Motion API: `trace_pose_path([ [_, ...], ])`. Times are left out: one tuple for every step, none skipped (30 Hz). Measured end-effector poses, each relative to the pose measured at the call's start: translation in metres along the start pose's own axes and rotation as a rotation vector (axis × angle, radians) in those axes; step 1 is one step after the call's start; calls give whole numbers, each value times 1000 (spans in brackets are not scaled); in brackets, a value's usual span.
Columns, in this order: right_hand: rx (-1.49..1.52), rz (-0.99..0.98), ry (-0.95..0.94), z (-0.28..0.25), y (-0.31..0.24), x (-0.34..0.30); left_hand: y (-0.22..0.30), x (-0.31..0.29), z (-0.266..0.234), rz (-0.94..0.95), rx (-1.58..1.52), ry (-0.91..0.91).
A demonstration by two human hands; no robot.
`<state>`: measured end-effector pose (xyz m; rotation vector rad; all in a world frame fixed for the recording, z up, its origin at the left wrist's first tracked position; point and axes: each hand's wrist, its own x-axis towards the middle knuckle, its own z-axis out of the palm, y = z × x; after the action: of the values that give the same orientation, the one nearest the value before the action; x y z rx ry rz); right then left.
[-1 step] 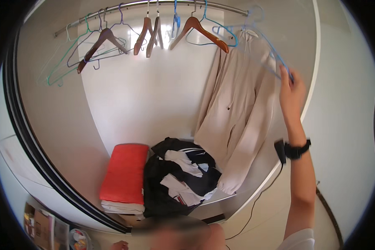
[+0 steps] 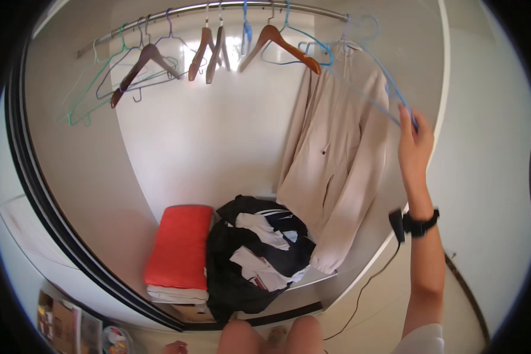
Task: Hang up a jacket on a clothes hanger and place it in the wardrobe.
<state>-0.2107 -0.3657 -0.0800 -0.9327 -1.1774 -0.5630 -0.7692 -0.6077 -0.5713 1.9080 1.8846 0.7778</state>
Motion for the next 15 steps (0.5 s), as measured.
trace_pose_path([
  [66, 80, -6, -19, 5, -29, 9, 2, 1, 25, -25, -16],
  [123, 88, 6, -36, 9, -56, 20, 7, 1, 50, -36, -2],
  [129, 216, -9, -58, 11, -85, 30, 16, -1, 82, -41, 9],
  [133, 309, -28, -81, 11, -116, 41, 23, -3, 98, -12, -1],
  [175, 458, -24, -103, 7, -148, 53, 33, -1, 121, 7, -9],
  [193, 561, -63, -125, 1, -180, 64, 41, 0, 17, 82, -104],
  [289, 663, -46, -145, -6, -209, 74, 56, 2, 62, 73, -133],
  [395, 693, -25, -163, -14, -238, 85, 72, 7, 231, 187, -94],
  [454, 790, 15, -183, -24, -268, 97, 74, 16, 397, 293, -65],
  [476, 874, 39, -203, -33, -294, 108, 74, 26, 397, 125, -110],
  [492, 983, 93, -223, -41, -315, 119, 82, 31, 389, -31, -155],
  [450, 988, 109, -245, -46, -332, 131, 84, 41, 442, -69, -142],
  [432, 1038, 82, -260, -52, -346, 144, 91, 49, 489, -121, -137],
  [422, 1084, 57, -277, -61, -361, 154, 90, 57, 491, -101, -196],
  [377, 1110, 91, -292, -71, -375, 164, 89, 66, 549, -99, -213],
])
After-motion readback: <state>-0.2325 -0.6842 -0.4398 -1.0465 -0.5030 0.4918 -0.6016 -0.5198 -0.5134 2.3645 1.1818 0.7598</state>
